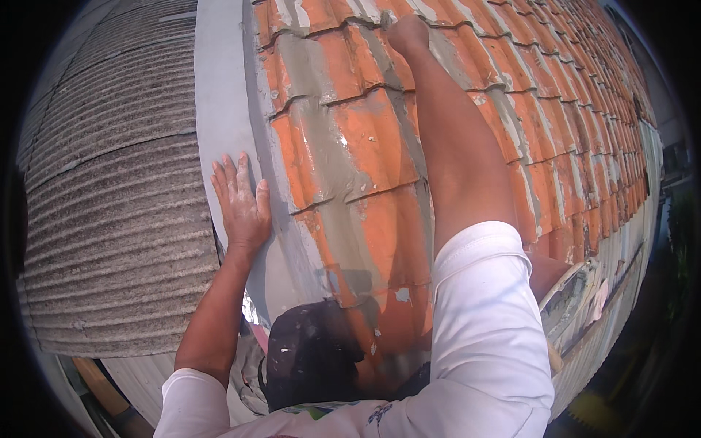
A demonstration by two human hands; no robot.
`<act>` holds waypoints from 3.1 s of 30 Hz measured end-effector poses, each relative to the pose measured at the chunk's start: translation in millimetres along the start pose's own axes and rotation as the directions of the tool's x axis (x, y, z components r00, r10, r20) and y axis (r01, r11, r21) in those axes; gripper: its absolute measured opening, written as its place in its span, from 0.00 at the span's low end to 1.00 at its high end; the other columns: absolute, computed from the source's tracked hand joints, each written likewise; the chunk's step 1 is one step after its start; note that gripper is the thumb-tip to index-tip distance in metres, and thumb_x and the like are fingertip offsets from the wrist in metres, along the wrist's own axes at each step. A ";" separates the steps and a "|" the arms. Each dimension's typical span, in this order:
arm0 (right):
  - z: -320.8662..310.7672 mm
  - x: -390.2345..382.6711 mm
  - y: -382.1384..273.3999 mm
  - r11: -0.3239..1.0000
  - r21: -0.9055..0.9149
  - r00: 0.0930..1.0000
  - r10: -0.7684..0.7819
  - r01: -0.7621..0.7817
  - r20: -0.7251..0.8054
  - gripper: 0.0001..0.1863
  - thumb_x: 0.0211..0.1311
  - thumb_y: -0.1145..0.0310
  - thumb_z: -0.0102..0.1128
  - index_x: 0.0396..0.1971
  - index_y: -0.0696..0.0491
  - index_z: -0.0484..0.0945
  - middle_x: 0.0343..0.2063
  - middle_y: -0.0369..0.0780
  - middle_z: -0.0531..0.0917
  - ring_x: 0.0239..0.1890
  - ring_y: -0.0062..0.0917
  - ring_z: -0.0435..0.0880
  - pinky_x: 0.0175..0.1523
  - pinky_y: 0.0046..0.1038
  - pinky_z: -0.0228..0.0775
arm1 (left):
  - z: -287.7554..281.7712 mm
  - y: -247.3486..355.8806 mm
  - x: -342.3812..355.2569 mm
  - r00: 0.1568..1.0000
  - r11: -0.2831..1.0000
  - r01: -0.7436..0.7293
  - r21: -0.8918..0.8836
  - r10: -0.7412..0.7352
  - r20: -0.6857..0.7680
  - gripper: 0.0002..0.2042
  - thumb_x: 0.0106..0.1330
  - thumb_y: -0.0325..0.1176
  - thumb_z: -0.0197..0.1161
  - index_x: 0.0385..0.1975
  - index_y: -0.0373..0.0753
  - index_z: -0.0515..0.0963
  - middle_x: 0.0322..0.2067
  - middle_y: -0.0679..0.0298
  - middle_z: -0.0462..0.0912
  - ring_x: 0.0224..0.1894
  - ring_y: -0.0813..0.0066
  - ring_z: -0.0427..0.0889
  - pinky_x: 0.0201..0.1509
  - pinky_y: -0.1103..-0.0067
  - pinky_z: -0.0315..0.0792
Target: The person is on a tiled roof, using a trowel to scoop cement from a bucket and apply it to the gaps between the orange roof tiles. They repeatedly smooth the cement into the joints to seal them.
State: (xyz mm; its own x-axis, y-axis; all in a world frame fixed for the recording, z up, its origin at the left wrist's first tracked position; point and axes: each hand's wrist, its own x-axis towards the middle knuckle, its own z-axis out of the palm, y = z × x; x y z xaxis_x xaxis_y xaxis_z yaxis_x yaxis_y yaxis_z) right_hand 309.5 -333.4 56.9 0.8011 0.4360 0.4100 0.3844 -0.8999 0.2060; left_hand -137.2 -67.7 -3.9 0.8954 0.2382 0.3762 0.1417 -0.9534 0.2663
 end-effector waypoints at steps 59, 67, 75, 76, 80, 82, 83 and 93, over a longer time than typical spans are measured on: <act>30.2 68.6 -11.6 0.984 0.061 0.983 -0.163 0.168 -0.088 0.10 0.64 0.70 0.60 0.28 0.53 0.90 0.33 0.50 0.90 0.38 0.40 0.91 0.44 0.41 0.83 | -3.0 1.1 -1.7 1.000 0.998 -0.010 -0.059 0.010 0.004 0.32 0.80 0.42 0.54 0.78 0.29 0.62 0.79 0.32 0.53 0.84 0.32 0.42 0.87 0.50 0.34; 19.3 29.7 3.3 0.982 0.154 0.993 -0.105 0.112 -0.057 0.09 0.64 0.71 0.61 0.28 0.53 0.90 0.33 0.50 0.90 0.38 0.41 0.91 0.44 0.41 0.83 | -1.1 0.9 -0.1 0.999 0.997 -0.025 -0.072 0.024 -0.027 0.31 0.81 0.41 0.52 0.79 0.32 0.62 0.79 0.34 0.54 0.84 0.34 0.42 0.87 0.50 0.34; 0.9 2.6 44.1 0.975 0.206 0.997 -0.075 0.077 -0.017 0.09 0.63 0.71 0.61 0.28 0.53 0.90 0.33 0.50 0.90 0.38 0.41 0.91 0.44 0.41 0.83 | 0.7 -0.7 -0.3 0.999 0.997 -0.039 -0.068 0.038 -0.015 0.31 0.80 0.40 0.53 0.78 0.31 0.62 0.79 0.34 0.54 0.84 0.34 0.42 0.87 0.50 0.35; 6.2 9.0 32.7 0.976 0.208 0.997 -0.066 0.071 -0.029 0.09 0.63 0.71 0.61 0.28 0.53 0.90 0.33 0.50 0.90 0.38 0.41 0.91 0.44 0.41 0.83 | 0.2 -0.5 -0.5 0.999 0.997 -0.036 -0.071 0.035 -0.013 0.31 0.80 0.40 0.53 0.78 0.31 0.62 0.79 0.34 0.54 0.84 0.34 0.42 0.87 0.50 0.35; 17.2 24.9 2.0 0.974 0.219 0.998 -0.048 0.057 -0.046 0.09 0.63 0.71 0.61 0.28 0.53 0.90 0.33 0.50 0.90 0.38 0.41 0.91 0.44 0.41 0.83 | -1.7 -0.1 0.1 1.000 0.997 -0.029 -0.076 0.030 0.005 0.31 0.80 0.40 0.52 0.79 0.32 0.62 0.79 0.34 0.54 0.84 0.34 0.42 0.87 0.51 0.35; 11.9 21.4 7.9 0.970 0.234 0.998 -0.056 0.063 -0.037 0.09 0.63 0.71 0.62 0.28 0.53 0.90 0.33 0.50 0.90 0.38 0.41 0.92 0.44 0.41 0.83 | -2.1 0.5 -0.7 1.000 0.997 -0.030 -0.072 0.030 0.005 0.31 0.80 0.40 0.52 0.79 0.32 0.62 0.79 0.34 0.54 0.84 0.34 0.42 0.87 0.51 0.35; 6.1 17.5 18.4 0.968 0.240 0.997 -0.065 0.070 -0.028 0.09 0.63 0.71 0.62 0.28 0.53 0.90 0.33 0.50 0.90 0.38 0.41 0.92 0.44 0.41 0.83 | -1.6 1.1 -0.4 1.000 0.997 -0.025 -0.073 0.026 0.010 0.31 0.80 0.40 0.51 0.79 0.32 0.62 0.79 0.34 0.54 0.84 0.34 0.42 0.87 0.50 0.35; 25.0 45.7 7.7 0.982 0.182 0.997 -0.037 0.048 -0.063 0.08 0.62 0.72 0.62 0.28 0.53 0.90 0.33 0.50 0.90 0.38 0.41 0.92 0.43 0.41 0.83 | -2.5 0.6 0.1 0.999 0.997 -0.035 -0.066 0.036 0.020 0.30 0.81 0.40 0.50 0.79 0.32 0.62 0.80 0.34 0.54 0.85 0.34 0.42 0.87 0.50 0.35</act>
State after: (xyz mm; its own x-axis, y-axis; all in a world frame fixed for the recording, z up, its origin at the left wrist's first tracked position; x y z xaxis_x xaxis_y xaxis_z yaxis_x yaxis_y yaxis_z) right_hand 360.5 -320.6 55.0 0.7559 0.4690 0.4567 0.4996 -0.8641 0.0605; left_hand -138.0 -67.8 -1.5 0.9082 0.1998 0.3678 0.0824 -0.9468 0.3110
